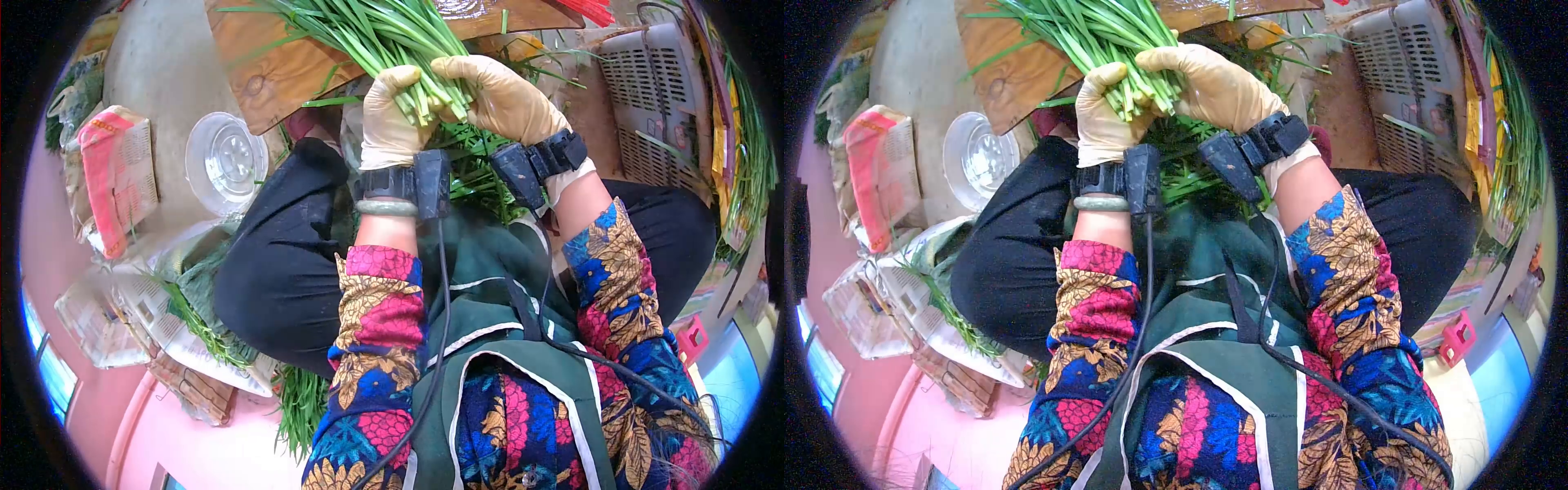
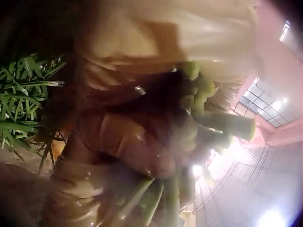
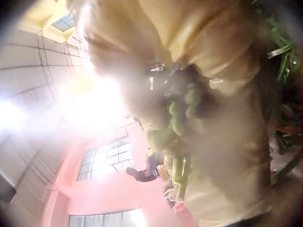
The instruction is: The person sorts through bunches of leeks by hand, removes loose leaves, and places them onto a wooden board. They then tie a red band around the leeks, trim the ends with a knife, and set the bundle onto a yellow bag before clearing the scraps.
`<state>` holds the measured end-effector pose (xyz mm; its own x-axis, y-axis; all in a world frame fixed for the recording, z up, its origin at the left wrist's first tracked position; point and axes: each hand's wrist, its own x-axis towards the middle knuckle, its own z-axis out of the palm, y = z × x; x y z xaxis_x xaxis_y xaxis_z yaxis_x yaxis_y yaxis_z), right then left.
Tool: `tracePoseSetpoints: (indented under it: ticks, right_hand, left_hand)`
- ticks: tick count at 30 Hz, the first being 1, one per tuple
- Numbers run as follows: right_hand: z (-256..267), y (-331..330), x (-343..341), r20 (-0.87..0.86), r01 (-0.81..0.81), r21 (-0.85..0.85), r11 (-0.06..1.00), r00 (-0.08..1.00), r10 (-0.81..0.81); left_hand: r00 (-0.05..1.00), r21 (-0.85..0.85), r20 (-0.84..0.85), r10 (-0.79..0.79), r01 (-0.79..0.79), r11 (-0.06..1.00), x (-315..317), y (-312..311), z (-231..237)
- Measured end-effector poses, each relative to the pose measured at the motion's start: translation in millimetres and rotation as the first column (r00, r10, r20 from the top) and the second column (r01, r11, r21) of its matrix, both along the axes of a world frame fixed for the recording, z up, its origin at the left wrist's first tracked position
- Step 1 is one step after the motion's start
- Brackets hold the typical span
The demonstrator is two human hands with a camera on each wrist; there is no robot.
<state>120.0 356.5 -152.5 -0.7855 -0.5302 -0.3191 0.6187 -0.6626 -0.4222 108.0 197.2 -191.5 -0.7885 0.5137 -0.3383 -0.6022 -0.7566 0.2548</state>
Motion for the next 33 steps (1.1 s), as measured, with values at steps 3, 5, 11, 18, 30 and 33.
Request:
tracePoseSetpoints:
  ticks: [3, 5, 11, 18, 30, 33]
  right_hand:
    - [5, 1, -2, 0.037, -0.072, 0.042, 0.997, 0.997, 0.071]
    - [3, 3, -2, 0.055, -0.122, 0.088, 0.989, 0.992, 0.117]
    - [-10, 2, 3, 0.011, -0.164, 0.31, 0.936, 0.986, 0.169]
    - [58, 26, -1, 0.193, -0.34, 0.904, 0.259, 0.866, 0.462]
    - [71, -17, 9, -0.424, 0.817, 0.572, -0.079, 0.376, 0.824]
    - [64, -21, 14, -0.394, 0.753, 0.643, -0.142, 0.484, 0.781]
  left_hand:
    - [0.982, -0.068, -0.188, -0.028, 0.015, 0.998, -3, 6, 4]
    - [0.98, -0.012, -0.19, -0.064, 0.063, 0.998, -5, 6, 2]
    - [0.973, 0.039, -0.168, -0.155, 0.164, 0.986, -6, 6, 0]
    - [0.999, -0.017, -0.038, -0.022, 0.021, 1.0, -8, 10, -12]
    - [1.0, 0.085, 0.017, -0.001, 0.0, 0.996, -11, 6, -9]
    - [0.997, 0.02, 0.031, 0.075, -0.076, 0.997, -6, 11, -8]
